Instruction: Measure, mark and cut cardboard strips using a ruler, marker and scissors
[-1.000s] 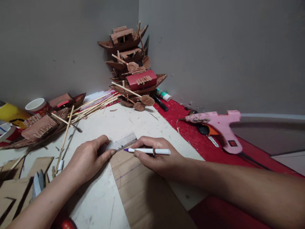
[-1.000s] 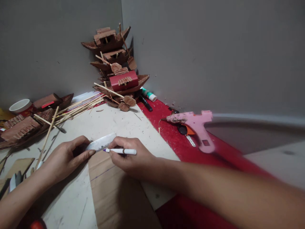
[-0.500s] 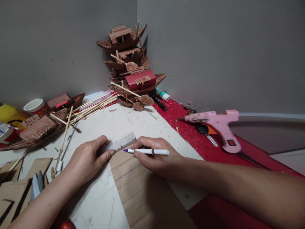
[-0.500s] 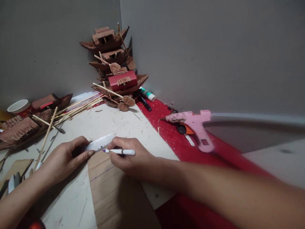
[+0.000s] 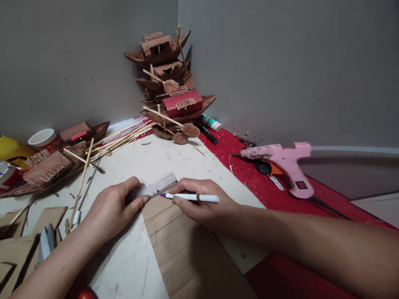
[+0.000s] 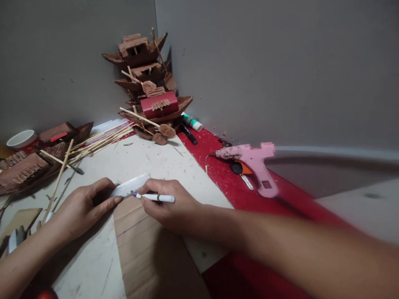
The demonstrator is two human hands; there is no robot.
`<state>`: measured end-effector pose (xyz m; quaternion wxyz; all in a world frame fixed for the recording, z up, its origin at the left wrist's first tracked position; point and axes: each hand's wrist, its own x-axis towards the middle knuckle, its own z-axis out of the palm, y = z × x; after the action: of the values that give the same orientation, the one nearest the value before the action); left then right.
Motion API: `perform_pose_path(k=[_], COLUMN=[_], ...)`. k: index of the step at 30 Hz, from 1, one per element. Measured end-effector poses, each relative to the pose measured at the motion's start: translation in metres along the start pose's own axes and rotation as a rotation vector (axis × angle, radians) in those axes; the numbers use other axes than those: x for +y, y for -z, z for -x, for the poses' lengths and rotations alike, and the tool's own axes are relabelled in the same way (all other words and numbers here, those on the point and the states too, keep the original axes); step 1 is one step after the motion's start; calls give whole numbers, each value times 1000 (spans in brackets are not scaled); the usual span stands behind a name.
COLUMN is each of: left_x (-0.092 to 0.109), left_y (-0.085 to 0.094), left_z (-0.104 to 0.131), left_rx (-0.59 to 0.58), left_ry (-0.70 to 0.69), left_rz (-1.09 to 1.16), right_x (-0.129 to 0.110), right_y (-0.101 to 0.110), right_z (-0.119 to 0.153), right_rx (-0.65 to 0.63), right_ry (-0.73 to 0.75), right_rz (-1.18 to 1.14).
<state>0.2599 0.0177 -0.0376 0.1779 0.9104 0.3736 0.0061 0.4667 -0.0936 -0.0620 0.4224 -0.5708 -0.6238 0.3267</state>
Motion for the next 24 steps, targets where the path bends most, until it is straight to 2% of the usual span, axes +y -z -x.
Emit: perform_pose_path(k=[11, 14, 19, 24], left_x=[0, 0, 1, 1], left_y=[-1, -1, 0, 1], left_z=[0, 0, -1, -1], left_rx=[5, 7, 4, -5], left_ry=[-12, -15, 6, 25], left_rz=[-18, -23, -26, -36], right_x=[-3, -6, -8, -9], right_y=[2, 6, 12, 15], right_z=[0, 2, 4, 3], right_rx=[12, 75, 251, 306], right_ry=[-35, -65, -163, -184], right_rz=[10, -24, -89, -94])
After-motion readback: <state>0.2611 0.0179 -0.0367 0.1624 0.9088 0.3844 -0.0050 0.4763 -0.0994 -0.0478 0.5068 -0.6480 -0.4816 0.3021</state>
